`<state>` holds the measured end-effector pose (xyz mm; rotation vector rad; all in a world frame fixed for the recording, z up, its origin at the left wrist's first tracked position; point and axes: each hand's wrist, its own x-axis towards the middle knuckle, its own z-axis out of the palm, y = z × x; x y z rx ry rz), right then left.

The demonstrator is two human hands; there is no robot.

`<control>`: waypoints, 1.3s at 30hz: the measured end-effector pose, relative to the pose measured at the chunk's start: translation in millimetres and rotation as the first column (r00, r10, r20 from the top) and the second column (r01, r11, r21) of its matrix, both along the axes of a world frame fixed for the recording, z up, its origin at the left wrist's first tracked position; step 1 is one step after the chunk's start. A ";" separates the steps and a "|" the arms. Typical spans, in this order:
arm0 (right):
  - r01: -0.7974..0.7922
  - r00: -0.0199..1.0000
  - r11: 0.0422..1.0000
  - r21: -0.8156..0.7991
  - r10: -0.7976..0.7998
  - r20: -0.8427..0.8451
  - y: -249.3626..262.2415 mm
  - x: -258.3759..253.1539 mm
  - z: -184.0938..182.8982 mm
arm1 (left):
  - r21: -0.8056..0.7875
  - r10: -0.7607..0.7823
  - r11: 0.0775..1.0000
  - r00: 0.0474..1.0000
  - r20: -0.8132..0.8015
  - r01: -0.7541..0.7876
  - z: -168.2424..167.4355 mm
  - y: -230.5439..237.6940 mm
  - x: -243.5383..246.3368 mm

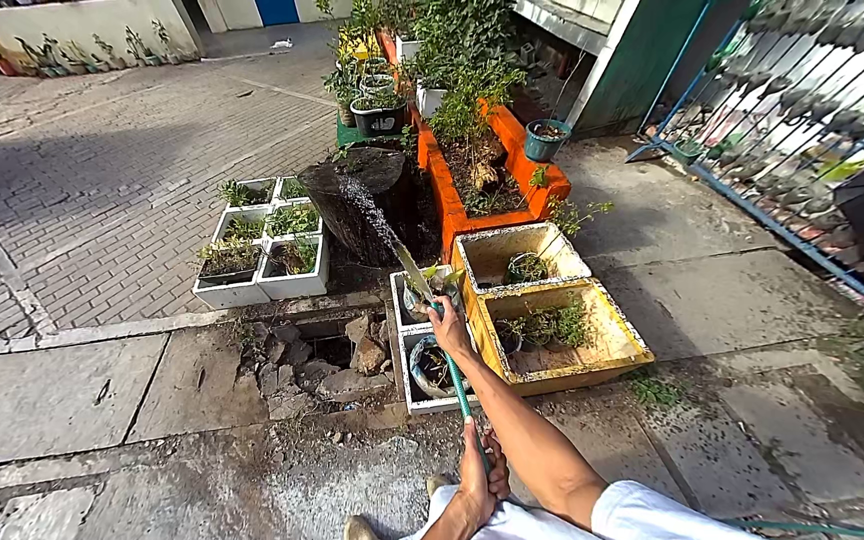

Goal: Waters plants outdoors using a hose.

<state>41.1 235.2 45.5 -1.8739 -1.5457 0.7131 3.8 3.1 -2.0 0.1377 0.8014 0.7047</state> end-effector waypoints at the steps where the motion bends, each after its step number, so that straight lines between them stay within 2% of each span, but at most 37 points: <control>1: 0.003 1.000 1.000 0.000 -0.003 -0.004 0.1 0.3 -0.2 | 0.000 0.001 1.000 1.000 0.002 -0.001 -0.2 0.0 0.1; 39: 0.024 1.000 1.000 0.000 -0.024 0.004 0.3 5.3 -0.1 | 0.017 -0.016 1.000 1.000 -0.024 0.016 2.9 0.6 -0.1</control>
